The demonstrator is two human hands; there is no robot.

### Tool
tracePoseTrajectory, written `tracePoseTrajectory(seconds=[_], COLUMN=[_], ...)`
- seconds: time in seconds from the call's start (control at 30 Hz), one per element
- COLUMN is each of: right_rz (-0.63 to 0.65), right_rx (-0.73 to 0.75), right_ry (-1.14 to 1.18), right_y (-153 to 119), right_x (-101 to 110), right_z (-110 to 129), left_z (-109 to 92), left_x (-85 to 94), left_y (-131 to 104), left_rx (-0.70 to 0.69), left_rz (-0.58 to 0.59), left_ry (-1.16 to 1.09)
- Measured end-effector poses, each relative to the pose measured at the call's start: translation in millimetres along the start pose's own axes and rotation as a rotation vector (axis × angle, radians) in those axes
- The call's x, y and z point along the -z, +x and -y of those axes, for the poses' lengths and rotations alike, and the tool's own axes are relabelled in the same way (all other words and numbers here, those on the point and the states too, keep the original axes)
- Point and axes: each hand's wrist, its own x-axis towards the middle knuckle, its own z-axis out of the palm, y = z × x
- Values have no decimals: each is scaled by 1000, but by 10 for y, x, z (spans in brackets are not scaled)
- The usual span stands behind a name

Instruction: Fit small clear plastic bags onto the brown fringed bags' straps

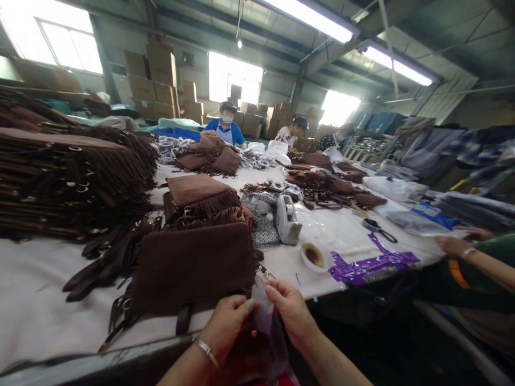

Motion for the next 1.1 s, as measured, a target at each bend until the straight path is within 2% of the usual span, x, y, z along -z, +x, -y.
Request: tracePoseTrajectory(seconds=[0.07,0.13,0.3,0.5,0.6,0.7,0.83,1.1], right_rz=[74,96,-38,-98,-117,-109,-72,-3], right_rx=[-18,-28,18,113,148,145,85,-33], right_ry=[49,48,-102,-407,-558,-640,-607,-398], right_y=[-47,-89,-79,-106,-212,-314,-374,-345], right_x=[38,66,60,83,89,65,36,-27], right_z=[-32,-75,-93,-4,-18,-39,-53,-91], left_z=[16,33,7,-262,-387,-416,-346,-238], left_x=[6,7,-10,21,44,30,-35,-53], left_y=[10,22,2,-97,-82,-23,34,37], left_rx=[-1,12,13,62,41,-38,-83,-35], left_rz=[6,-1,-3,82,37,-32,-79,-97], left_ry=[-8,-14,-33,-139,-120,-37,12,-38])
